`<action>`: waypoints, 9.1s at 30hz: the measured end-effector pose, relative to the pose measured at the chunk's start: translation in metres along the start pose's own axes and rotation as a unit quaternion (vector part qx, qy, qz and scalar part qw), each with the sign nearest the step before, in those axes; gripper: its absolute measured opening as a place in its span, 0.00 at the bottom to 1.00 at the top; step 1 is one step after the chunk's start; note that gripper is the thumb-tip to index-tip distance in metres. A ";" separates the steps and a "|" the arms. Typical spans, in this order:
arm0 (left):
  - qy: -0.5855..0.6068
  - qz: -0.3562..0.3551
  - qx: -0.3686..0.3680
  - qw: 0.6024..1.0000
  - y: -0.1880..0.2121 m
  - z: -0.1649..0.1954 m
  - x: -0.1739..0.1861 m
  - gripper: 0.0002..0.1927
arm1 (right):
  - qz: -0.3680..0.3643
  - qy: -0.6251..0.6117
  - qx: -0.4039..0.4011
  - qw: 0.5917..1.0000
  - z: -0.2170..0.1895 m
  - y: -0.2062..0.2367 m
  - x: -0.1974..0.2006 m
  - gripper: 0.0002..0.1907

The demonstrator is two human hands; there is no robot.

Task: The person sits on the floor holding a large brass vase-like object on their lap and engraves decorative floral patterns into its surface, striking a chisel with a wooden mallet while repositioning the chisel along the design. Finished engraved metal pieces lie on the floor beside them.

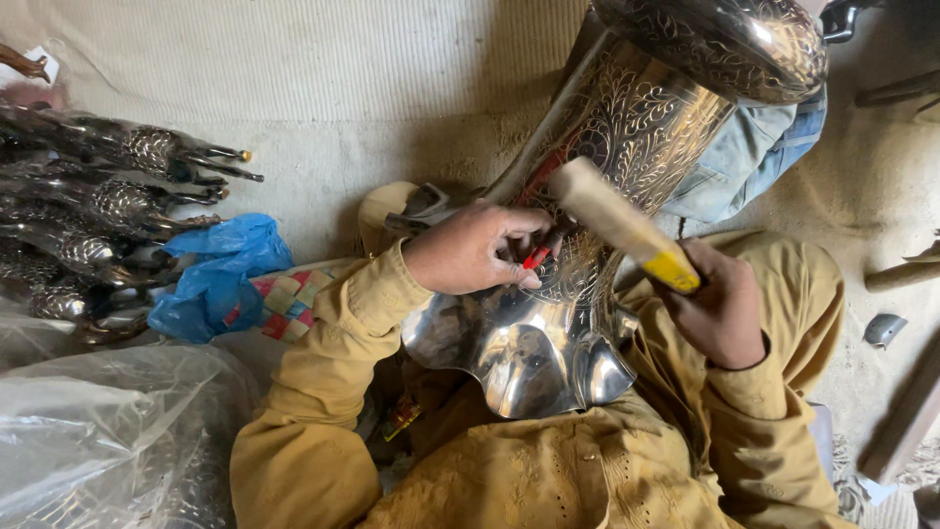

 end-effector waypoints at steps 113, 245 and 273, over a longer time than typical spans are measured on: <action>-0.034 -0.022 -0.056 0.998 0.000 -0.015 0.001 0.33 | -0.001 -0.145 -0.065 0.987 -0.008 0.013 -0.011 0.06; 0.214 0.111 -0.006 0.970 0.020 -0.023 -0.025 0.20 | 0.108 -0.119 0.077 0.984 -0.043 -0.021 0.029 0.10; 0.152 0.126 0.033 0.980 0.025 -0.037 -0.026 0.32 | 0.103 -0.135 0.025 0.985 -0.017 -0.012 0.022 0.09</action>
Point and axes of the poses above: each hand's wrist, its own y-axis away from the middle knuckle, its own x-axis out of the back of the hand, z = x × y, the point moved 2 cm from there along -y, towards the middle knuckle, and after that the axes turned 13 degrees about y, right-handed, at the moved point
